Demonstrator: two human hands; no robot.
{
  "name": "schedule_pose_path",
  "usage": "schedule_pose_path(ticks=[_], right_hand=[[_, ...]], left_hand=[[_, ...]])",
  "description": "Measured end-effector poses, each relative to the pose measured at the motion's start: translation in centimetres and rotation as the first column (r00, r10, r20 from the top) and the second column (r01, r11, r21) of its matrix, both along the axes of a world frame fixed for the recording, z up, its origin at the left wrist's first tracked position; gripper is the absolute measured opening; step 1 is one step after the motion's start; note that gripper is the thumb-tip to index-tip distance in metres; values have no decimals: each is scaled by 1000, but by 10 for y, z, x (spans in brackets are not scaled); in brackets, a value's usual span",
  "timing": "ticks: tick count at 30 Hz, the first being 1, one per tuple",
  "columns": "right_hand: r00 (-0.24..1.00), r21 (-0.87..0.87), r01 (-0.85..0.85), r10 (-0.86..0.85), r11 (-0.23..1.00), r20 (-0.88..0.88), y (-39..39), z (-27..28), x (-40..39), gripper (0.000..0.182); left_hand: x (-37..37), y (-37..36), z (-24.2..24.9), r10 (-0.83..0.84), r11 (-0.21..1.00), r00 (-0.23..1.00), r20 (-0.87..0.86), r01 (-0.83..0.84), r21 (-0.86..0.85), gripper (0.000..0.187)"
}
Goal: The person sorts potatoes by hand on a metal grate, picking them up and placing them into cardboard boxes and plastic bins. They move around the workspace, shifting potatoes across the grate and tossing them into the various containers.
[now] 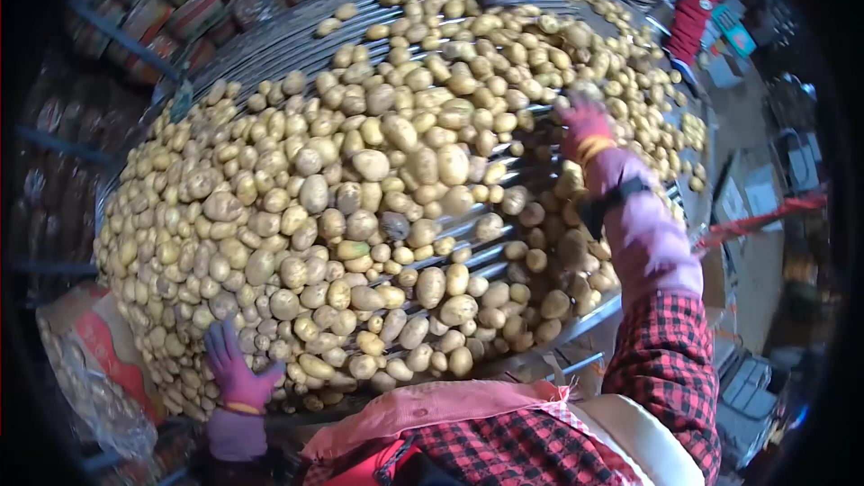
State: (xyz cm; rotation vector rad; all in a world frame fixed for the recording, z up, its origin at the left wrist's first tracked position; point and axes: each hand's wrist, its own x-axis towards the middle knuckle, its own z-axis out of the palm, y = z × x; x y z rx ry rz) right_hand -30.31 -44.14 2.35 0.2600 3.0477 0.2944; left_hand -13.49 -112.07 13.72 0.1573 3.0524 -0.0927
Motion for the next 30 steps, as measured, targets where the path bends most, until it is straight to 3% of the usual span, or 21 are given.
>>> schedule_pose_path(ticks=[1,2,3,4,5,6,8,10,11,13,15,16,17,18,20,21,22,24,26,28,30], right_hand=[[967,10,-151,149,989,-206,-24,-5,34,68],[951,-90,-266,246,960,-185,-61,21,79,75],[878,-310,-391,250,867,-407,-94,18,123,69],[856,-272,-442,310,855,-414,-133,17,165,62],[879,-330,-465,384,821,-285,-172,59,209,59],[834,-421,-544,412,726,-367,-194,46,246,59],[869,-394,-493,456,775,-190,-210,19,296,69],[865,-442,-493,476,749,-159,-200,17,289,66],[845,-529,-521,495,670,-204,-193,21,282,65],[767,-507,-628,580,591,-274,-178,21,259,66],[758,-500,-641,582,583,-293,-152,16,239,66],[777,-513,-622,550,592,-307,-132,5,234,66],[789,-396,-605,587,690,-182,-110,12,228,67],[772,-357,-635,586,686,-248,-84,-8,218,70],[812,-329,-570,577,753,-86,-42,7,193,77],[823,-323,-563,550,761,-139,-16,4,176,82],[917,-343,-297,367,891,159,-6,29,157,86],[915,-441,-330,398,834,68,51,-12,121,86],[832,-266,-523,553,810,46,92,-18,92,78],[923,-113,-330,346,937,169,115,-31,81,74],[985,-228,-174,169,958,-43,146,-56,56,75]], left_hand=[[9,-2,-6,-61,998,995,79,60,9,127],[17,1,-12,-121,993,981,155,119,21,130],[21,7,-21,-186,983,956,228,183,36,134],[20,23,-38,-171,975,938,302,205,-84,135],[13,32,-42,-210,969,929,306,239,-59,135],[4,41,-49,-254,961,918,304,276,-30,134],[-3,60,-80,-311,926,939,145,334,-177,133],[-26,93,-88,-347,937,937,28,346,45,115],[-43,88,-116,-349,901,937,-15,340,270,111],[-67,105,-115,-429,847,901,-63,425,318,97],[-75,160,-93,-597,802,802,-11,597,15,75],[-91,173,-106,-625,780,776,-80,625,-34,75],[-107,186,-119,-650,760,745,-149,644,-88,77],[-124,199,-131,-669,742,710,-217,655,-145,79],[-142,252,-109,-564,813,825,7,557,-169,94],[-149,282,-93,-513,835,849,128,528,-154,101],[-164,312,-78,-458,856,857,237,497,-144,107],[-210,344,-101,-573,819,806,146,560,124,106],[-231,397,-86,-534,832,816,222,554,-37,107],[-237,419,-95,-549,831,809,209,555,35,101],[-249,401,-109,-662,735,737,139,601,314,90]])
